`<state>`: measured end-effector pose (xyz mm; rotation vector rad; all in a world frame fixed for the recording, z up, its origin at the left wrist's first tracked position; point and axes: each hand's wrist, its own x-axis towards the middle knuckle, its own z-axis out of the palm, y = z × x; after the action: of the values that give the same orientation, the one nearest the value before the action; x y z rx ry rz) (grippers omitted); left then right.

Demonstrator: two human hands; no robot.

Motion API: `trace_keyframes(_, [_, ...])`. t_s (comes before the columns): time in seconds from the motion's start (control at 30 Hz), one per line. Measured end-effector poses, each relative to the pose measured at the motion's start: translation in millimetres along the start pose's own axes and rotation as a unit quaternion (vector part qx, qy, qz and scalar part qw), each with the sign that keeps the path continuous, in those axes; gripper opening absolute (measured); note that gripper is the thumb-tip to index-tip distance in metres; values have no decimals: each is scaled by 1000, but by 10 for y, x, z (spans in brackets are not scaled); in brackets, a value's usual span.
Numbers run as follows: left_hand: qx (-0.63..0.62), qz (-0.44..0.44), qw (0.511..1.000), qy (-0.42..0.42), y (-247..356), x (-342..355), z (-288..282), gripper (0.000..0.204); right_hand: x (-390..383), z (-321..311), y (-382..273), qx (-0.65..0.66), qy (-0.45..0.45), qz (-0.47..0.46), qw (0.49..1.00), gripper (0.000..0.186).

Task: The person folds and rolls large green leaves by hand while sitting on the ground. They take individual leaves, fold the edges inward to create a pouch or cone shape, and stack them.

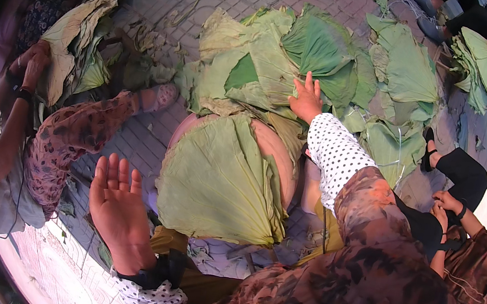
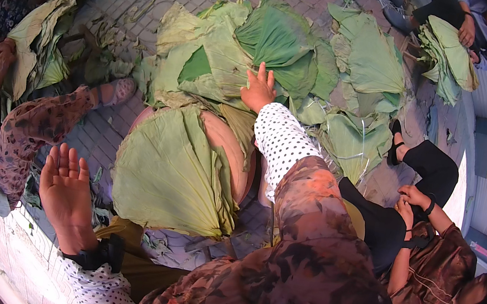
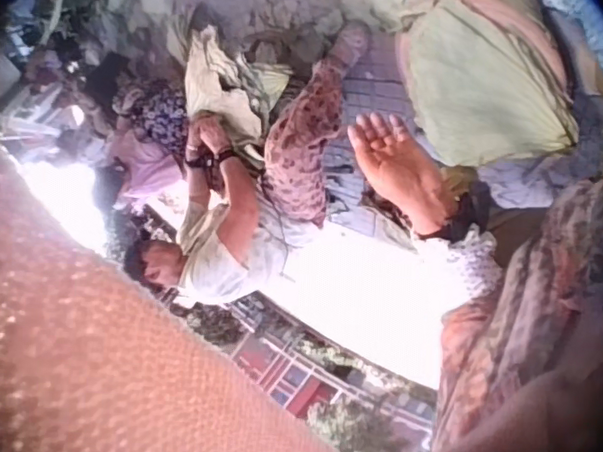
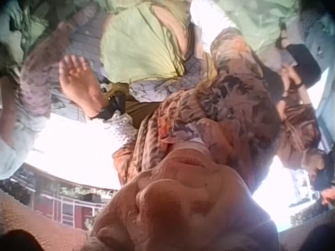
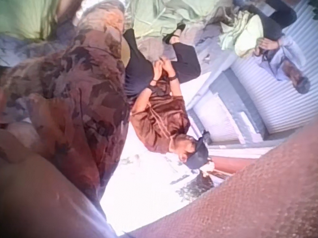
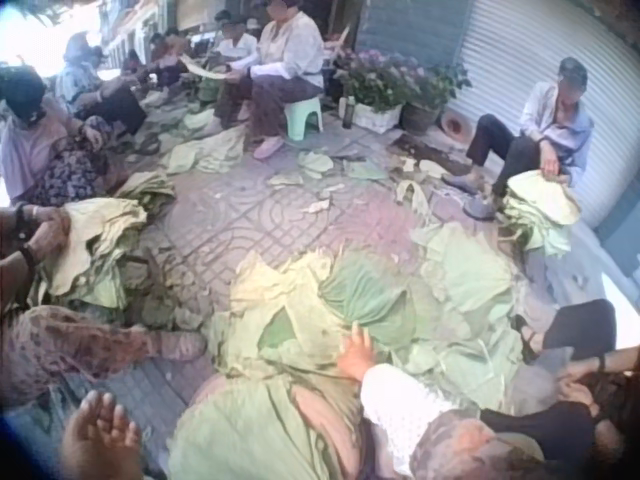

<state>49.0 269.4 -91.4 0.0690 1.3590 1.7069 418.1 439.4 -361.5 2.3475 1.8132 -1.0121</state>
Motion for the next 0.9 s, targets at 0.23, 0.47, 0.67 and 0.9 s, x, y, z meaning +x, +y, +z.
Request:
trace_keyframes(0.23, [4, -22, 1000, -18, -103, 88, 156, 41, 309, -131, 167, 12, -4, -5, 1000, 61])
trace_keyframes(0.47, [7, -23, 999, -34, -11, 13, 123, 41, 113, -77, 109, -6, 195, -183, 963, 44])
trace_keyframes(0.67, [8, -20, 998, -64, 121, -335, -84, 40, -500, -719, -289, 135, 234, -279, 922, 28])
trace_keyframes(0.9, [59, 22, 978, -198, 328, -1003, -364, 35, -2192, -1670, -898, 375, 133, -372, 838, 45])
